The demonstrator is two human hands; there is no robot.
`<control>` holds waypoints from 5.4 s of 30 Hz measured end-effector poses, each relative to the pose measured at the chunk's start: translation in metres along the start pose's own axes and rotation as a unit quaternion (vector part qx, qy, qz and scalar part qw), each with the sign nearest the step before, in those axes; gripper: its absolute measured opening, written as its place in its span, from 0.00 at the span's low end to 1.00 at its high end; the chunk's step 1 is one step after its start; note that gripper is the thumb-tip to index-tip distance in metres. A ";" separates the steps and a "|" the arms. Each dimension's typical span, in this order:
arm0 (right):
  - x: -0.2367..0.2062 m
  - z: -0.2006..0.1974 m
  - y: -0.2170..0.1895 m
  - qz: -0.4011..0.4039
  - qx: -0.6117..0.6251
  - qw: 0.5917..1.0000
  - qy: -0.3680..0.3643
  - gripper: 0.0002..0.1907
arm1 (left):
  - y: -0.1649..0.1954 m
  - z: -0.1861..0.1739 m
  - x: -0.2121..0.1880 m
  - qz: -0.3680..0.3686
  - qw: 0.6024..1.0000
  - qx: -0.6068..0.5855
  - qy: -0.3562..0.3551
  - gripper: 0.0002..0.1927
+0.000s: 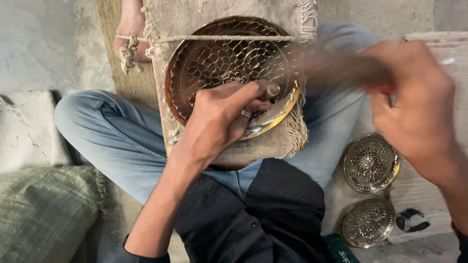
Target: The person sits cross-legged on the floor with a brass plate lashed to a cloth-covered pad on their lap. They hold a small punch against the plate's patterned surface and strike it with a wooden mallet, repositioning the punch repeatedly to work the decorative design, briefly switching to a different punch partway through.
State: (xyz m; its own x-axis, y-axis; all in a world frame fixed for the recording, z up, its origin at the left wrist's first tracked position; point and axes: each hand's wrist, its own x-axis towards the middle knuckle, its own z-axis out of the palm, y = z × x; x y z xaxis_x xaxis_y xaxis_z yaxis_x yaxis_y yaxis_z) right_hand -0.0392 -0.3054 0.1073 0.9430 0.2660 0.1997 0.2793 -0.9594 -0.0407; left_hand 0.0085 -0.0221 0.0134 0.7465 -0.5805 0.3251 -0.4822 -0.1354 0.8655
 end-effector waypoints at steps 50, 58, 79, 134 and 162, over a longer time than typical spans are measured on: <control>-0.010 0.009 0.002 0.108 0.208 0.972 0.035 0.16 | 0.002 -0.003 0.003 0.016 1.000 0.007 -0.010 0.28; -0.009 0.007 -0.002 0.077 0.181 0.980 0.033 0.14 | 0.001 -0.004 0.001 0.012 1.000 0.016 -0.010 0.27; -0.055 0.021 0.006 0.255 0.419 0.871 0.024 0.30 | 0.010 -0.004 0.006 0.013 0.999 -0.039 0.025 0.25; -0.036 0.002 0.022 -0.026 -0.019 0.997 0.069 0.32 | -0.009 -0.002 0.011 0.065 0.998 0.007 -0.009 0.28; -0.020 0.007 0.011 0.029 0.131 0.991 0.028 0.26 | -0.008 -0.003 0.010 0.064 0.998 0.009 -0.002 0.28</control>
State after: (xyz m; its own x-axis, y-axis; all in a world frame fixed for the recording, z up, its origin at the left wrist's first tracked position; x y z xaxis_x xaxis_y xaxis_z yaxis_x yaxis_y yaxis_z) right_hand -0.0537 -0.3207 0.0958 0.9494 0.1996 0.2425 0.2700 -0.9131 -0.3056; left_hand 0.0208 -0.0246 0.0110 0.6770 -0.5965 0.4312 -0.5811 -0.0738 0.8105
